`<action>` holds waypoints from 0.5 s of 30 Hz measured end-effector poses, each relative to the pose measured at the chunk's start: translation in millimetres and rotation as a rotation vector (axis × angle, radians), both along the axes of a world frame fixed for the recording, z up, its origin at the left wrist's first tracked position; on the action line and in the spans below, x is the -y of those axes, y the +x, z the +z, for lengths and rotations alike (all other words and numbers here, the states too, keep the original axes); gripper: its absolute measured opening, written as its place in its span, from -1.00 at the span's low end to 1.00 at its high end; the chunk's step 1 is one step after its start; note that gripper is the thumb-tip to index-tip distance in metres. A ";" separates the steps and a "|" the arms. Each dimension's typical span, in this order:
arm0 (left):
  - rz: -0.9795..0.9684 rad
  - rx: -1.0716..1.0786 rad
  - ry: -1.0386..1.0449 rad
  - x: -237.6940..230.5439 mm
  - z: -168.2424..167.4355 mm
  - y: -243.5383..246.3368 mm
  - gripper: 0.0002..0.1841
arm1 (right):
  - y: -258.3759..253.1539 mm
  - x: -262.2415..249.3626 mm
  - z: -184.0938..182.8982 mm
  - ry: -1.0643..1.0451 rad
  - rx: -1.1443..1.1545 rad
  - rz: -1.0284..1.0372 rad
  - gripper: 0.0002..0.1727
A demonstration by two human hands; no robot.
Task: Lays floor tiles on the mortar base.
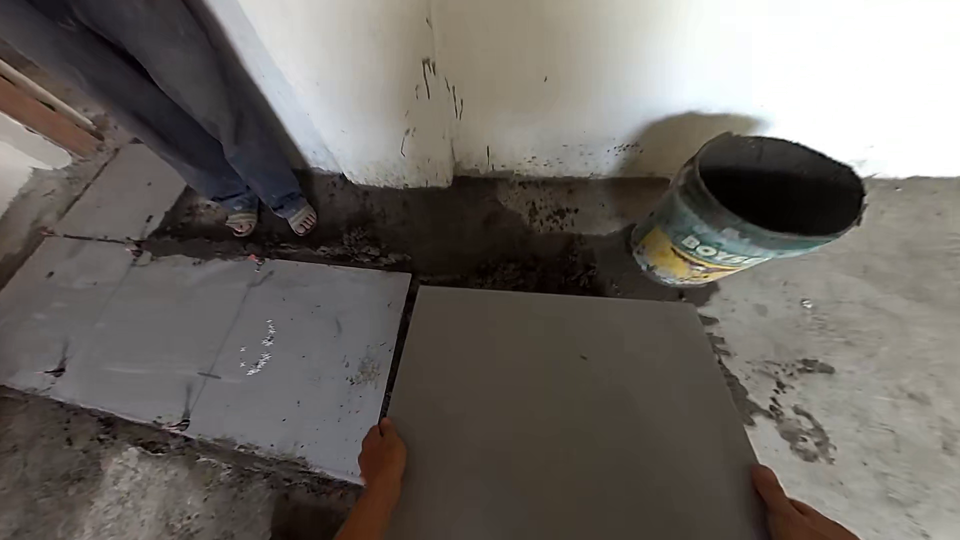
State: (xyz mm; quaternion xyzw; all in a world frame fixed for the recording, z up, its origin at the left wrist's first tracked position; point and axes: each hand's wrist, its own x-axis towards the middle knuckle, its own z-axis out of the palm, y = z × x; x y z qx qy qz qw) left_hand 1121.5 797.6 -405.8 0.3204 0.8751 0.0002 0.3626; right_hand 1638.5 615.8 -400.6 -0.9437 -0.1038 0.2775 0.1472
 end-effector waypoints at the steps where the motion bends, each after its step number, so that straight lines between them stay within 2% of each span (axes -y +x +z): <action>1: 0.000 0.002 0.021 -13.4 -22.9 -3.1 -0.39 | -2.9 -12.7 -25.2 0.035 0.012 -0.003 -0.13; 5: -0.038 -0.001 0.079 -58.5 -102.6 -14.7 -0.42 | -22.4 -52.5 -106.3 0.165 -0.021 -0.063 -0.20; 10: -0.051 0.002 0.134 -91.4 -172.2 -19.6 -0.42 | -29.2 -77.4 -178.8 0.217 -0.030 -0.066 -0.21; 12: -0.040 0.009 0.156 -96.6 -189.2 -17.2 -0.43 | -26.8 -85.6 -196.0 0.232 -0.021 -0.077 -0.21; 15: -0.109 0.016 0.172 -97.9 -192.8 -22.2 -0.43 | -20.8 -95.4 -212.2 0.177 -0.003 -0.012 -0.18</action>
